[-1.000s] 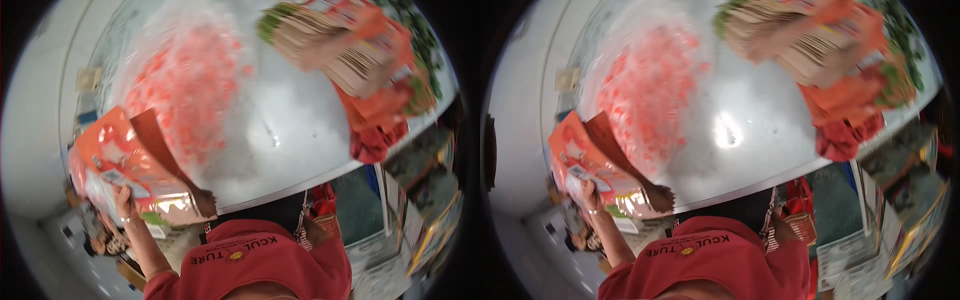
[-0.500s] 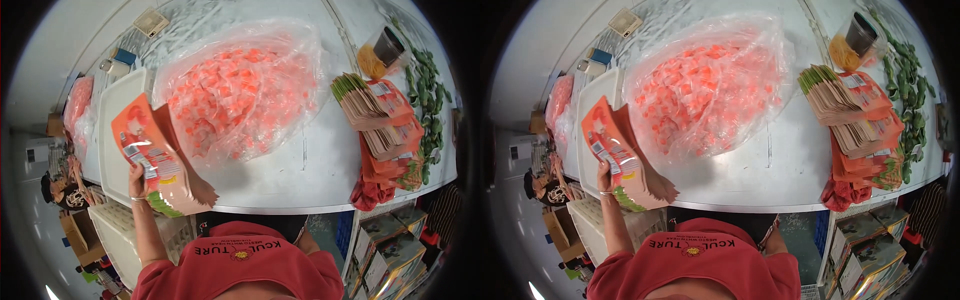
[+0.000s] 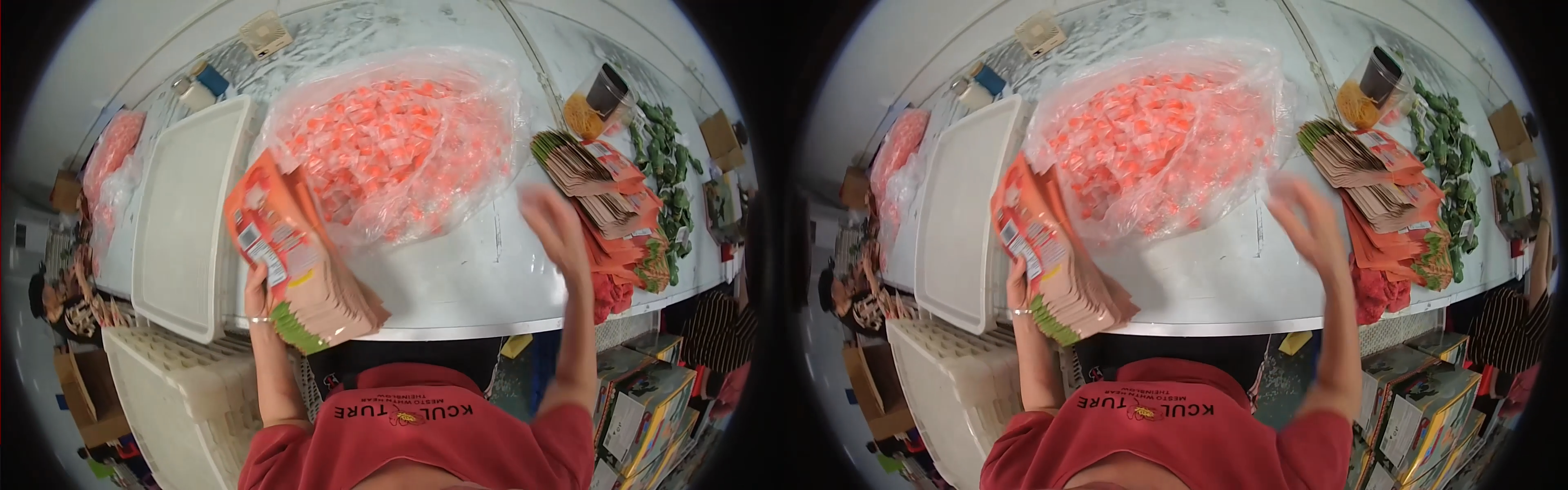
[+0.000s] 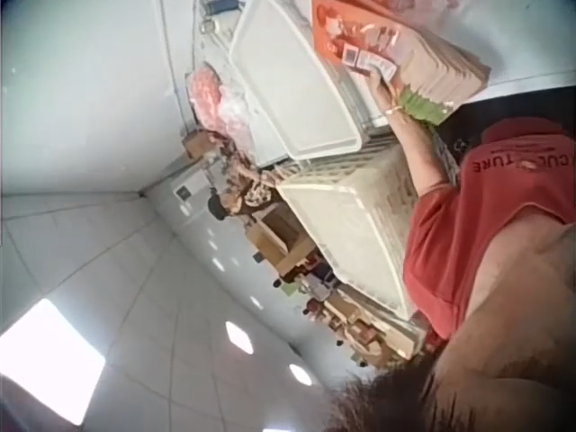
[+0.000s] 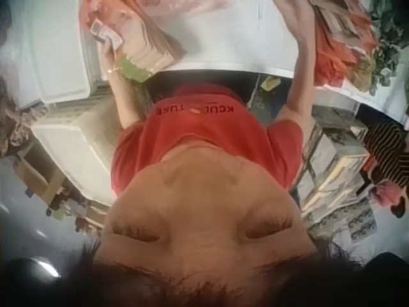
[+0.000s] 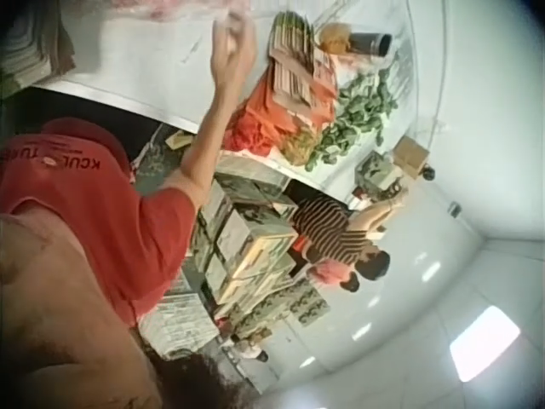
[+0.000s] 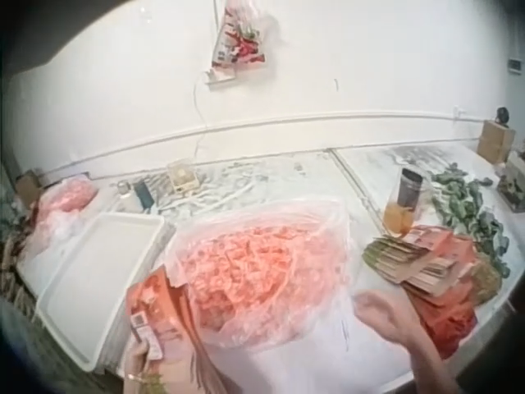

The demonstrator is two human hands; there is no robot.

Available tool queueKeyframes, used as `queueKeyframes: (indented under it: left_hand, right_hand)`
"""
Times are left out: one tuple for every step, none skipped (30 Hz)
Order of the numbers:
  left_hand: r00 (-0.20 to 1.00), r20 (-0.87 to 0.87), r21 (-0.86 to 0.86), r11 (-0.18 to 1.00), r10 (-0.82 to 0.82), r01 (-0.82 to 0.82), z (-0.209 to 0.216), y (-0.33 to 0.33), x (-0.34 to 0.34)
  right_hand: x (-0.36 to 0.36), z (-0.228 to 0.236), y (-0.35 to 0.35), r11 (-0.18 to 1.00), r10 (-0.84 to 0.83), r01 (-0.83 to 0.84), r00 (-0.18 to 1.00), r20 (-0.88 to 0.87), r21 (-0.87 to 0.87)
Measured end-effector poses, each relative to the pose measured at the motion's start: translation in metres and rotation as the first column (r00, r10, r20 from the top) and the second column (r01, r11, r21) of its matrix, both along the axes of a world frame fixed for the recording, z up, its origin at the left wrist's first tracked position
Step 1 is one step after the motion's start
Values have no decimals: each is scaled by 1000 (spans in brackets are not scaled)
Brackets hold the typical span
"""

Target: The recorder is packing small pink candies from a large pile into individual plastic pouches at a workbench.

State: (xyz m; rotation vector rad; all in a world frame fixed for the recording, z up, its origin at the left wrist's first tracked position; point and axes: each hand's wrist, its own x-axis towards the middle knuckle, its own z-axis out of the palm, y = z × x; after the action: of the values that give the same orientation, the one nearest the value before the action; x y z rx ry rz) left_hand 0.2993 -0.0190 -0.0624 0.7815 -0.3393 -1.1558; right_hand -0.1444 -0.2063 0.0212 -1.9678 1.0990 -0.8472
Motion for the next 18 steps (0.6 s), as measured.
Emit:
queueKeyframes:
  left_hand:
    - [998, -57, 13, 999, -32, 33, -4, -4, -2]
    - [997, -60, -8, 999, -39, 38, -8, -11, -6]
    - [995, -59, -37, 996, -82, 80, -11, -17, -13]
    - [994, -52, -51, 994, -98, 95, -12, -13, -13]
    - [995, -47, -58, 994, -93, 90, -8, -7, -13]
    - [994, -20, -64, 992, -109, 108, -2, -5, -16]
    - [992, 10, -69, 990, -123, 124, 4, -3, -17]
    - [992, 41, -75, 989, -122, 125, 9, -1, -15]
    - [993, 47, -76, 991, -104, 108, 13, 5, -6]
    - [990, 57, -105, 986, -126, 132, 16, 7, 2]
    - [983, 57, -146, 972, -176, 183, 15, -3, 3]
    - [986, 52, -128, 978, -159, 164, 2, -17, 9]
    - [984, 29, -111, 978, -173, 176, -12, -27, 20]
    - [990, 0, -86, 986, -142, 142, -30, -38, 29]
    - [992, -33, -61, 991, -121, 118, -42, -52, 32]
    - [990, -41, -64, 989, -133, 130, -41, -66, 28]
    - [988, -38, -41, 988, -150, 148, -39, -80, 18]
    - [986, -33, -18, 986, -164, 164, -37, -94, 10]
  right_hand:
    - [35, 8, -31, 997, 37, -33, 998, 57, -75]
    - [64, -1, -65, 927, -52, 26, 997, -61, -373]
    - [83, -22, -105, 856, -94, 33, 991, -94, -516]
    - [108, -27, -115, 861, -195, -3, 922, -335, -509]
    - [124, -32, -119, 867, -291, -29, 782, -552, -498]
    - [120, -50, -120, 861, -302, -26, 778, -551, -508]
    - [106, -74, -123, 867, -330, 5, 756, -565, -499]
    - [92, -87, -123, 872, -353, 34, 735, -580, -488]
    - [86, -83, -106, 913, -319, 57, 721, -616, -405]
    - [72, -77, -82, 943, -285, 84, 701, -653, -321]
    - [34, -103, -75, 931, -301, 104, 759, -577, -350]
    - [12, -128, -71, 919, -305, 118, 817, -490, -375]
    - [19, -127, -63, 920, -296, 108, 820, -490, -376]
    - [26, -122, -55, 900, -324, 174, 881, -346, -401]
    - [34, -119, -47, 875, -354, 250, 915, -196, -414]
    - [42, -123, -41, 871, -365, 257, 908, -203, -418]
    - [55, -131, -37, 870, -376, 303, 918, -125, -389]
    - [65, -135, -37, 868, -385, 345, 922, -44, -356]
